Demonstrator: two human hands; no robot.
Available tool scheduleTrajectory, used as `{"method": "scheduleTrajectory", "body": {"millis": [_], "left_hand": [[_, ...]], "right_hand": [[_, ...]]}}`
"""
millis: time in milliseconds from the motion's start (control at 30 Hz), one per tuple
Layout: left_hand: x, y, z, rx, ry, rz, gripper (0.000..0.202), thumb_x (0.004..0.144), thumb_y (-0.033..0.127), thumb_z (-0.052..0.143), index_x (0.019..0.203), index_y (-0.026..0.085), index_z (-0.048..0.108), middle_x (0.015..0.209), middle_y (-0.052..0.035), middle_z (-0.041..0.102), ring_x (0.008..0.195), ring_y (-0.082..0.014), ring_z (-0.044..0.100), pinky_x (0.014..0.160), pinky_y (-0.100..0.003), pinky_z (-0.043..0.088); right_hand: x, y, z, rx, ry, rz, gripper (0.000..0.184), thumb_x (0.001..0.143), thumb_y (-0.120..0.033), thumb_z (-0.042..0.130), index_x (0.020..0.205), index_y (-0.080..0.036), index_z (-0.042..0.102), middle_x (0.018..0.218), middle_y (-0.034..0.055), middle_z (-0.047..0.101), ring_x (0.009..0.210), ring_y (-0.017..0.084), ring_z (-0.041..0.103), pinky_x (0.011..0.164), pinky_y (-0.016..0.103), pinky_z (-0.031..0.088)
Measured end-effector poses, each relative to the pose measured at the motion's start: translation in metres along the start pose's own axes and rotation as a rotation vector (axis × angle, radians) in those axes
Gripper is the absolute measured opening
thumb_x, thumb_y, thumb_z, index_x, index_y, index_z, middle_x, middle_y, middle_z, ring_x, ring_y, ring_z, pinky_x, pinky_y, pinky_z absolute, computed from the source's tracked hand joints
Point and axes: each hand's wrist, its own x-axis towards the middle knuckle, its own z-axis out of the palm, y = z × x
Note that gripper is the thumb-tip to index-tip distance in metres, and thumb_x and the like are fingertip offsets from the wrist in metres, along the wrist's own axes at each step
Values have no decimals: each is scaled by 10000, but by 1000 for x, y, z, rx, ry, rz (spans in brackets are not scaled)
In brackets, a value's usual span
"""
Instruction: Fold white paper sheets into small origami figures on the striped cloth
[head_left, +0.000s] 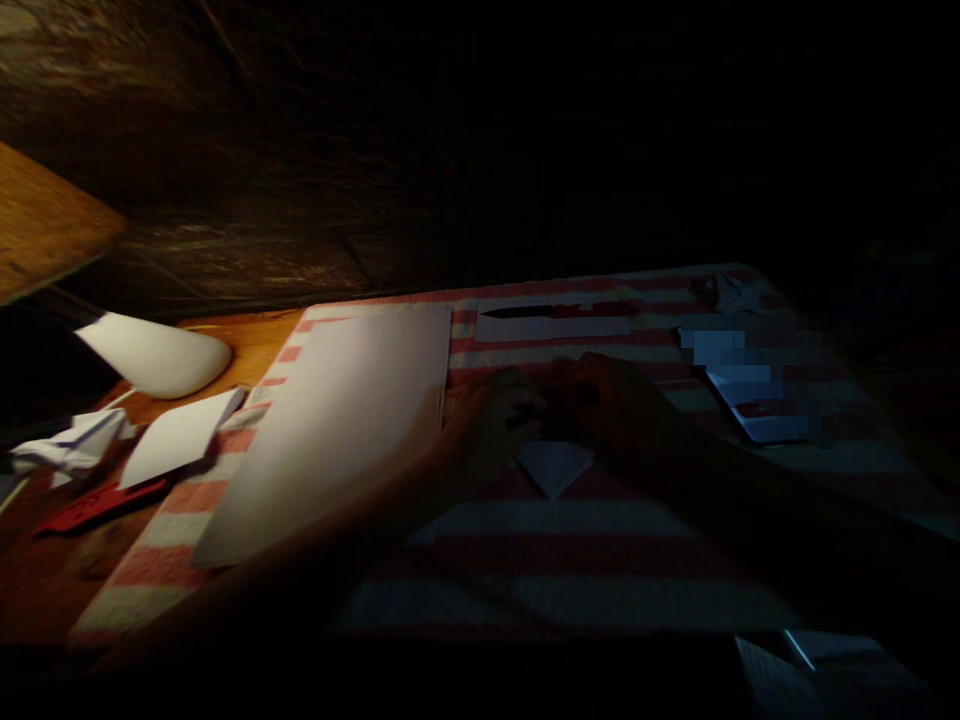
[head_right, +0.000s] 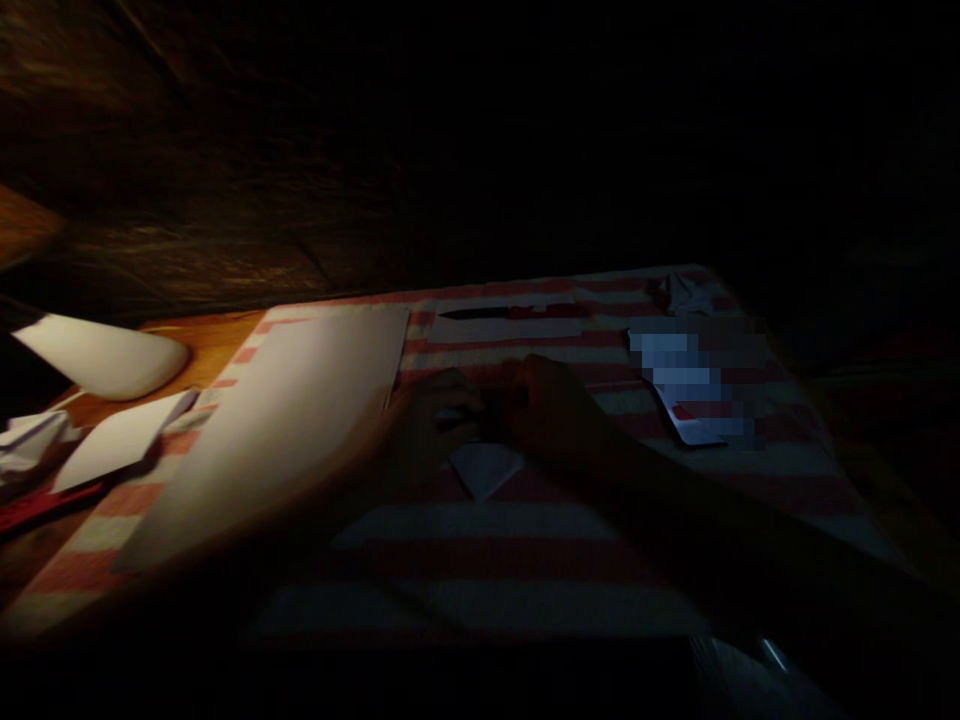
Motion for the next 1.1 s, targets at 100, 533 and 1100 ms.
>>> {"method": "scheduleTrajectory", "body": {"millis": [100, 533, 1100], "left_hand": [[2, 5, 0, 44, -9, -35, 226, 736, 1, 669, 870, 177, 712, 963, -34, 721, 893, -196, 673, 821, -348, 539], [10, 6, 1, -57, 15, -120, 462, 655, -8, 660, 1047, 197, 528, 863, 14, 655, 753, -143, 620, 607, -237, 427], [6, 7, 3, -36, -12, -155, 448, 697, 30, 685, 1101, 192, 581, 932, -8, 676, 814, -177, 637, 692, -286, 484]], "right_hand": [[-1, -1, -1, 27, -7, -12, 156, 808, -284, 713, 732, -177, 628, 782, 65, 685, 672, 164, 587, 555, 258, 376], [-2, 0, -1, 37, -11, -93, 153, 780, -324, 736, 804, -175, 712, 764, 32, 685, 647, 143, 573, 539, 240, 356], [-1, 1, -4, 86, -83, -149, 108, 845, -224, 621, 839, -155, 704, 788, 38, 704, 671, 140, 573, 581, 246, 352]]}}
